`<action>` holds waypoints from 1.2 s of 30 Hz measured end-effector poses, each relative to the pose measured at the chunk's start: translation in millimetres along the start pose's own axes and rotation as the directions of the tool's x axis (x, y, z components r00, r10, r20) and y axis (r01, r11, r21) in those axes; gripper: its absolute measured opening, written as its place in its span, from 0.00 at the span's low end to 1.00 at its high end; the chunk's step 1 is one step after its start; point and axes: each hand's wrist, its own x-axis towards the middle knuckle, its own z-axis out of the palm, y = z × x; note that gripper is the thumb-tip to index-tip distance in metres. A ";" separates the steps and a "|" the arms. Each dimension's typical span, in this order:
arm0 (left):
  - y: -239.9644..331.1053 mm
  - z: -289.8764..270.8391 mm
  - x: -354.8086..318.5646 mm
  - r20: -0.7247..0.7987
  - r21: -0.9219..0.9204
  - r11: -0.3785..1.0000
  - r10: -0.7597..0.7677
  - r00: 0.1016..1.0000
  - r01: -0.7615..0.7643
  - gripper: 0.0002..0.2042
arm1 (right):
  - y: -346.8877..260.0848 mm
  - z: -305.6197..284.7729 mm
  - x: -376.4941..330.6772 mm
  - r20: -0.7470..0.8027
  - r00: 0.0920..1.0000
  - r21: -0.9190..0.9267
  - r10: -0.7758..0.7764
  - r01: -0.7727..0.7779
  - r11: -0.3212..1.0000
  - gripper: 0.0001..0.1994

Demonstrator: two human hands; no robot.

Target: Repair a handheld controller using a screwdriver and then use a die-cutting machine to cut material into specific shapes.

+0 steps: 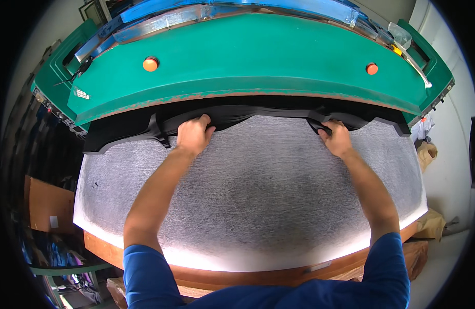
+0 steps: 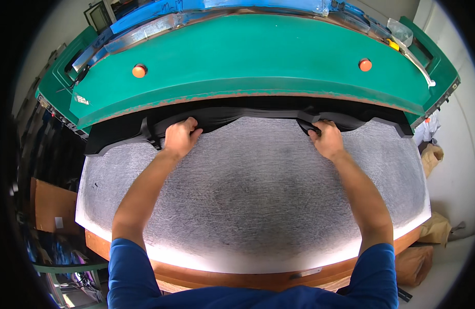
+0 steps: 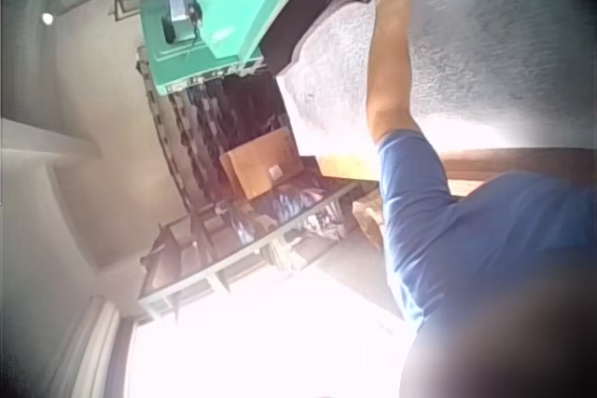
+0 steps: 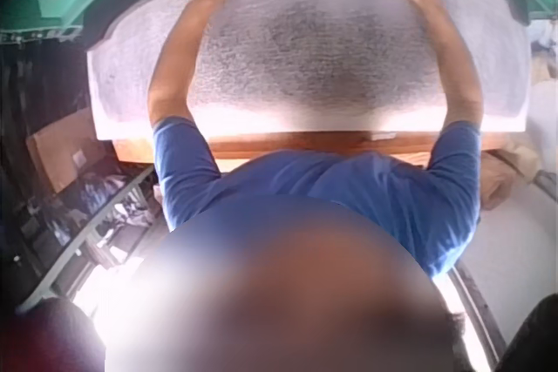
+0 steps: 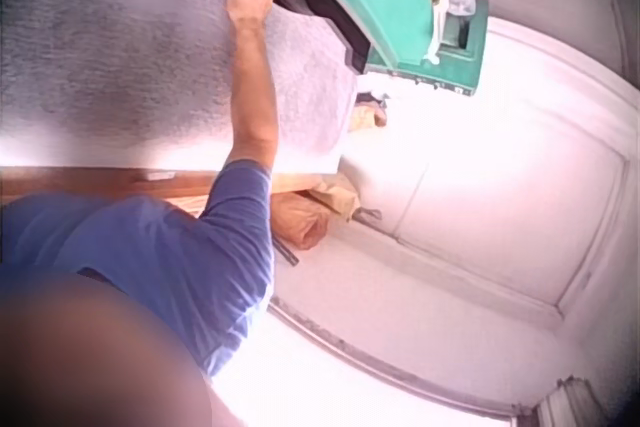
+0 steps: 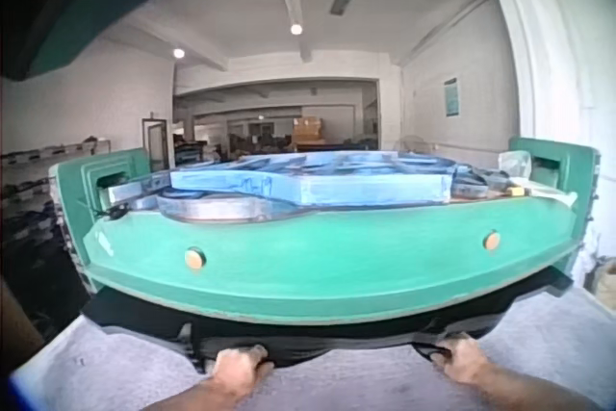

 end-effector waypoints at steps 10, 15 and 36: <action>-13.7 -8.6 -7.1 0.266 0.341 0.828 0.369 0.891 -0.444 0.10 | 28.9 -32.4 16.9 0.273 0.922 0.082 -0.274 0.262 0.962 0.13; -4.6 -4.2 -0.6 0.326 0.445 0.780 0.318 0.890 -0.441 0.10 | 26.7 -34.4 23.8 0.336 0.864 -0.069 -0.374 0.419 0.905 0.15; -60.8 7.4 -35.6 -0.287 0.302 0.874 -0.296 0.911 0.379 0.05 | 39.0 -6.3 15.0 0.077 0.987 -0.203 0.141 -0.123 0.971 0.18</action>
